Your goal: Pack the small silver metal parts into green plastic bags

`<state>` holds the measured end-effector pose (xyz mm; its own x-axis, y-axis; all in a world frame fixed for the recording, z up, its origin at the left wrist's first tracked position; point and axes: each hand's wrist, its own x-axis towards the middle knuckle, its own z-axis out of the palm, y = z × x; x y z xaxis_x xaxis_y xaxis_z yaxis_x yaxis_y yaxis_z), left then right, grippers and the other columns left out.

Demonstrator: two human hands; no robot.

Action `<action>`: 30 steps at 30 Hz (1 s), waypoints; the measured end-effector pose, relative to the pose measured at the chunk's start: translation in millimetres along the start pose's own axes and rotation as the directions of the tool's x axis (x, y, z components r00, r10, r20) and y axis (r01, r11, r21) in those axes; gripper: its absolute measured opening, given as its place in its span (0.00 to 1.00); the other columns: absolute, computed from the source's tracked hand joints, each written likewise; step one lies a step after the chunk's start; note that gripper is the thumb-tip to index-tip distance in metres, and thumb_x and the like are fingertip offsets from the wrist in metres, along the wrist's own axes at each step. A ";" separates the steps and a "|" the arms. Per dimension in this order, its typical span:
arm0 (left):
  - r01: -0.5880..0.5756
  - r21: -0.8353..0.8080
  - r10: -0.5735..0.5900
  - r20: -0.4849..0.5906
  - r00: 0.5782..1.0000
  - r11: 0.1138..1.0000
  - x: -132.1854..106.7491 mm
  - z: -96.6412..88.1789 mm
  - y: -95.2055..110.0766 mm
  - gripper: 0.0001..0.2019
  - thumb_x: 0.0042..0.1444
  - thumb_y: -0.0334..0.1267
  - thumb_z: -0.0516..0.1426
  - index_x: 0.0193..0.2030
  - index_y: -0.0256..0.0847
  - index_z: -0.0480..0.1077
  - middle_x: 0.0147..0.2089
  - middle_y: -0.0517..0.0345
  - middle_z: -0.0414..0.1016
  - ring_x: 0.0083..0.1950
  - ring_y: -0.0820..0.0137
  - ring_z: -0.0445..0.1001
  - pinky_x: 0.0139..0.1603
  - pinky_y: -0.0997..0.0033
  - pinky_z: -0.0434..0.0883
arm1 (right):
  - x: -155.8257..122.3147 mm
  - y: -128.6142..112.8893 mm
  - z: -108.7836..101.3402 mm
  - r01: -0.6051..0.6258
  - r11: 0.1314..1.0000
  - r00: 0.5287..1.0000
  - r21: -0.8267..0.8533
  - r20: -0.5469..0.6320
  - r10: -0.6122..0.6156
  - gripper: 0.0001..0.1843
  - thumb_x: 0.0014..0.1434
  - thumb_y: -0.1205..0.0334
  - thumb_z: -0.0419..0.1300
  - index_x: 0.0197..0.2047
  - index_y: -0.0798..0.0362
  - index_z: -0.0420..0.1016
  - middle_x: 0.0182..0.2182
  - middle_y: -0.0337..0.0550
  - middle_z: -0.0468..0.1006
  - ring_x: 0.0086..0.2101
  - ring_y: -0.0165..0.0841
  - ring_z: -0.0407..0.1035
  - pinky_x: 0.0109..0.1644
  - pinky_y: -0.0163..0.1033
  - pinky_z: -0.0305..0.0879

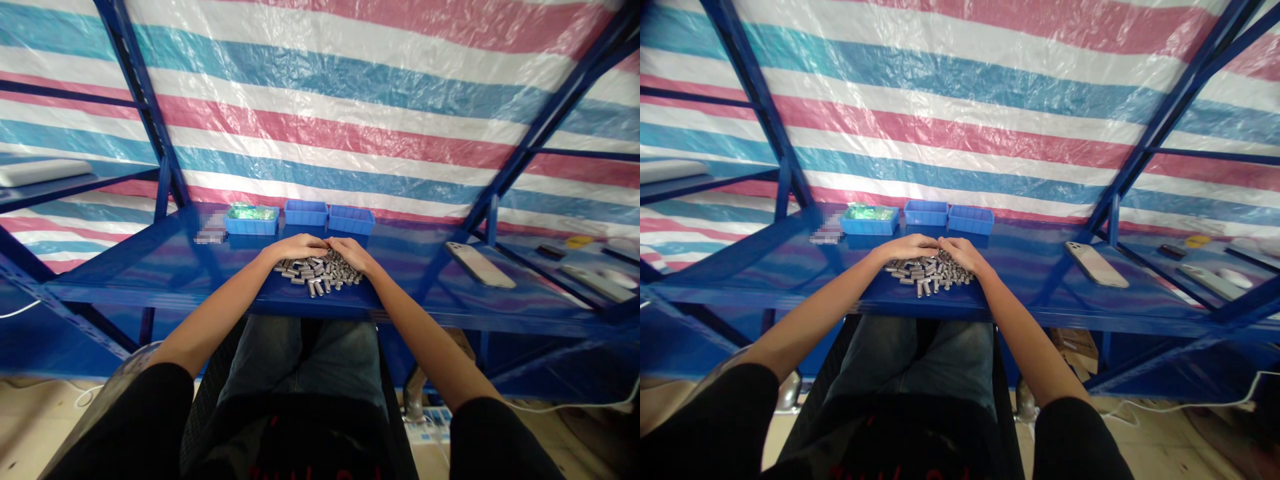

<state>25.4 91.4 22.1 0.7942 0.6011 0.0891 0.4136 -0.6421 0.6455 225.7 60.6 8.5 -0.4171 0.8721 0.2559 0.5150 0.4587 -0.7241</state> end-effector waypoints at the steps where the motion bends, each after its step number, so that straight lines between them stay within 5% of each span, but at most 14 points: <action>1: -0.002 0.003 0.002 0.001 1.000 1.000 -0.7 0.6 0.6 0.24 0.57 0.50 0.51 0.56 0.41 0.67 0.58 0.56 0.69 0.56 0.64 0.67 0.55 0.72 0.60 | 0.0 -0.2 0.4 -0.007 1.000 1.000 0.001 0.001 0.007 0.32 0.59 0.39 0.44 0.44 0.54 0.77 0.42 0.41 0.78 0.45 0.44 0.69 0.52 0.45 0.60; 7: 0.002 0.070 0.000 -0.038 0.999 0.998 0.8 3.1 -1.1 0.26 0.57 0.53 0.49 0.55 0.40 0.67 0.57 0.56 0.70 0.55 0.64 0.68 0.54 0.73 0.61 | 5.9 3.3 2.5 -0.064 0.997 0.991 0.048 -0.111 0.069 0.35 0.58 0.36 0.42 0.45 0.56 0.77 0.45 0.46 0.77 0.49 0.44 0.68 0.55 0.46 0.58; 13: 0.127 0.015 -0.120 -0.242 0.963 0.992 -7.9 -7.5 -12.7 0.30 0.60 0.57 0.40 0.57 0.38 0.65 0.61 0.54 0.65 0.61 0.63 0.62 0.62 0.70 0.55 | -13.7 6.9 -7.4 -0.219 0.974 0.874 0.061 -0.431 0.223 0.37 0.58 0.35 0.38 0.43 0.56 0.76 0.44 0.51 0.77 0.47 0.42 0.69 0.55 0.45 0.59; 17: 0.142 0.016 -0.132 -0.273 0.953 0.990 -29.9 -10.3 -12.8 0.31 0.61 0.57 0.37 0.60 0.38 0.60 0.64 0.54 0.60 0.64 0.64 0.57 0.65 0.70 0.50 | -48.8 3.8 -8.6 -0.321 0.938 0.884 -0.128 -0.397 0.248 0.34 0.56 0.38 0.47 0.50 0.58 0.71 0.48 0.55 0.73 0.50 0.46 0.66 0.56 0.49 0.58; 21: 0.115 0.143 -0.088 -0.182 0.979 0.983 -51.5 0.6 -1.4 0.32 0.61 0.57 0.37 0.64 0.39 0.53 0.67 0.52 0.54 0.66 0.64 0.53 0.66 0.68 0.49 | -72.2 -10.6 5.5 -0.309 0.913 0.918 -0.268 -0.335 0.213 0.40 0.55 0.36 0.48 0.60 0.59 0.60 0.56 0.60 0.65 0.55 0.47 0.59 0.59 0.51 0.53; 26: 0.061 0.439 0.004 -0.146 0.989 0.897 -63.3 23.7 14.8 0.39 0.54 0.64 0.45 0.67 0.44 0.46 0.70 0.52 0.46 0.70 0.54 0.41 0.67 0.52 0.43 | -82.2 -36.4 32.4 -0.235 0.826 0.961 -0.512 -0.251 0.117 0.53 0.44 0.29 0.54 0.66 0.47 0.45 0.65 0.54 0.46 0.63 0.56 0.39 0.59 0.69 0.40; 30: 0.087 0.546 0.013 -0.176 0.984 0.833 -60.7 32.8 24.0 0.38 0.53 0.65 0.43 0.67 0.48 0.47 0.70 0.54 0.46 0.70 0.53 0.39 0.66 0.46 0.43 | -79.0 -42.6 39.2 -0.220 0.784 0.975 -0.581 -0.144 0.166 0.60 0.39 0.26 0.54 0.68 0.46 0.36 0.67 0.54 0.35 0.63 0.59 0.32 0.55 0.74 0.38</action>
<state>1.7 23.9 7.3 0.7087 0.6670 0.2299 0.6565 -0.7428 0.1314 207.3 -34.5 -5.9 -0.2129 0.9516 0.2217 0.9303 0.2668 -0.2517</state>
